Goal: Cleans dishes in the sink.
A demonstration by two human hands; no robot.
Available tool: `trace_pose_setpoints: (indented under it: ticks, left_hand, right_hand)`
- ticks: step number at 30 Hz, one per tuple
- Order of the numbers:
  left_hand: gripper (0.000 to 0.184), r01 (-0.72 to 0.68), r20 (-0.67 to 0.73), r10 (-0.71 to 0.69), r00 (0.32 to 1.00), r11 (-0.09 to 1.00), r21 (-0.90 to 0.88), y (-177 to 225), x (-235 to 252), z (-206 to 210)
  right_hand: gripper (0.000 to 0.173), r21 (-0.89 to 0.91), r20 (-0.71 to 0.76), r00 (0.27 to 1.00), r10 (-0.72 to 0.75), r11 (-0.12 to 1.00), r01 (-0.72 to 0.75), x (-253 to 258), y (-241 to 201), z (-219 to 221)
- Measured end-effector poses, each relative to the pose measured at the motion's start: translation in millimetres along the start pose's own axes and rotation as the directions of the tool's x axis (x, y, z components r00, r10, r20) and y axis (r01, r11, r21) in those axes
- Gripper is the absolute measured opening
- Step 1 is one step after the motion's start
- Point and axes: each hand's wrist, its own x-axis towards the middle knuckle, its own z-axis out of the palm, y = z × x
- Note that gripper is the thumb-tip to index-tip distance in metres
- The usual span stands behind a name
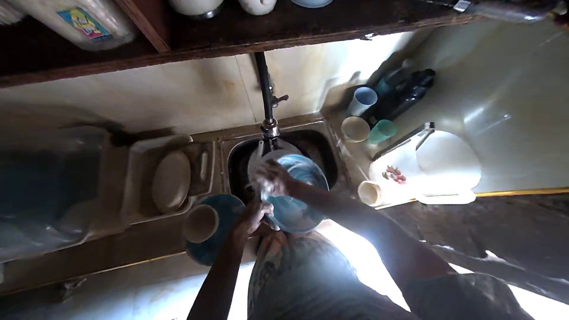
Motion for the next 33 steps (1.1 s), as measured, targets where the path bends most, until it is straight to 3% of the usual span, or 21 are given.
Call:
trace_pose_setpoints:
  ticks: [1, 2, 3, 5, 6, 8, 10, 12, 13, 15, 17, 18, 20, 22, 23, 25, 27, 28, 29, 32, 33]
  left_hand:
    - [0.030, 0.000, 0.000, 0.001, 1.000, 0.999, -0.042, -2.9, -6.2, 0.0]
    - [0.024, -0.003, -0.030, 0.000, 1.000, 0.995, -0.098, -6.1, -13.8, 1.8]
    - [0.020, -0.014, -0.051, 0.005, 0.999, 0.987, -0.159, -10.2, -18.0, 2.5]
    - [0.020, -0.051, -0.057, 0.038, 0.998, 0.969, -0.243, -16.9, -17.6, 2.6]
    - [0.024, -0.076, -0.051, 0.065, 0.997, 0.959, -0.272, -19.6, -14.0, 1.9]
    - [0.029, -0.141, -0.055, 0.130, 0.990, 0.937, -0.320, -23.5, -3.0, -6.7]
    - [0.026, -0.204, -0.111, 0.175, 0.978, 0.908, -0.367, -31.6, 4.9, -23.8]
    - [0.029, -0.202, -0.168, 0.148, 0.975, 0.903, -0.378, -36.8, 2.8, -35.2]
    - [0.026, -0.181, -0.182, 0.119, 0.976, 0.907, -0.381, -36.2, -1.3, -35.5]
    - [0.023, -0.166, -0.158, 0.111, 0.981, 0.901, -0.401, -36.1, -3.7, -27.3]
    - [0.021, -0.176, -0.124, 0.137, 0.983, 0.901, -0.398, -33.8, -2.5, -18.4]
    - [0.019, -0.185, -0.127, 0.147, 0.981, 0.906, -0.382, -29.7, 0.9, -17.7]
    - [0.018, -0.215, -0.163, 0.169, 0.972, 0.917, -0.335, -27.0, 4.9, -25.3]
    - [0.020, -0.252, -0.219, 0.180, 0.959, 0.896, -0.367, -29.2, 4.9, -40.1]
    - [0.021, -0.248, -0.225, 0.168, 0.960, 0.885, -0.394, -30.9, 2.6, -44.2]
    - [0.021, -0.210, -0.180, 0.146, 0.973, 0.881, -0.423, -34.5, -0.7, -41.6]
    - [0.021, -0.169, -0.105, 0.138, 0.985, 0.901, -0.400, -29.2, 0.7, -27.4]
    - [0.021, -0.162, -0.083, 0.141, 0.986, 0.913, -0.375, -24.3, 2.6, -20.6]
    - [0.021, -0.160, -0.094, 0.135, 0.986, 0.920, -0.357, -19.6, 5.0, -16.5]
    - [0.020, -0.239, -0.203, 0.172, 0.964, 0.894, -0.379, -24.5, 12.5, -34.4]
    - [0.019, -0.259, -0.212, 0.184, 0.960, 0.873, -0.413, -28.3, 10.0, -42.0]
  right_hand:
    - [0.021, -0.028, 0.089, 0.985, 0.147, 0.989, -0.145, 0.3, 13.3, -7.5]
    - [0.025, -0.098, 0.157, 0.935, 0.319, 0.947, -0.306, 2.6, 30.3, -13.0]
    - [0.028, -0.171, 0.120, 0.888, 0.444, 0.890, -0.422, 4.4, 45.6, -12.9]
    - [0.035, -0.226, -0.020, 0.828, 0.560, 0.804, -0.550, 2.9, 51.7, 2.2]
    - [0.042, -0.176, 0.024, 0.807, 0.590, 0.798, -0.577, 2.5, 36.1, 6.1]
    - [0.051, 0.075, 0.209, 0.820, 0.532, 0.828, -0.556, 0.9, -11.7, 2.5]
    - [0.050, 0.305, 0.422, 0.865, 0.270, 0.856, -0.417, -7.9, -43.6, -11.7]
    - [0.046, 0.287, 0.514, 0.847, 0.137, 0.903, -0.320, -26.1, -30.6, -17.5]
    - [0.046, 0.227, 0.546, 0.813, 0.203, 0.898, -0.376, -32.7, -13.6, -19.1]
    - [0.044, 0.126, 0.461, 0.777, 0.428, 0.835, -0.535, -31.2, 18.6, -12.7]
    - [0.045, 0.080, 0.350, 0.783, 0.515, 0.816, -0.573, -21.3, 7.3, -2.6]
    - [0.045, 0.100, 0.360, 0.803, 0.475, 0.836, -0.539, -15.9, -9.1, -2.4]
    - [0.043, 0.237, 0.510, 0.828, 0.233, 0.887, -0.396, -13.6, -45.2, -19.8]
    - [0.041, 0.395, 0.567, 0.822, 0.043, 0.862, -0.318, -35.2, -36.6, -28.2]
    - [0.041, 0.381, 0.589, 0.806, 0.067, 0.856, -0.349, -49.7, -16.7, -28.5]
    - [0.041, 0.144, 0.666, 0.657, 0.352, 0.805, -0.576, -48.5, 15.5, -42.8]
    - [0.040, 0.024, 0.608, 0.550, 0.573, 0.679, -0.734, -32.4, 23.8, -36.4]
    - [0.042, 0.069, 0.578, 0.551, 0.602, 0.637, -0.768, -23.8, 11.4, -33.3]
    - [0.040, 0.160, 0.538, 0.636, 0.553, 0.673, -0.722, -19.2, -5.3, -25.7]
    - [0.037, 0.411, 0.571, 0.815, 0.103, 0.823, -0.392, -18.2, -38.4, -27.8]
    - [0.037, 0.424, 0.578, 0.816, 0.021, 0.846, -0.322, -25.9, -30.9, -33.5]
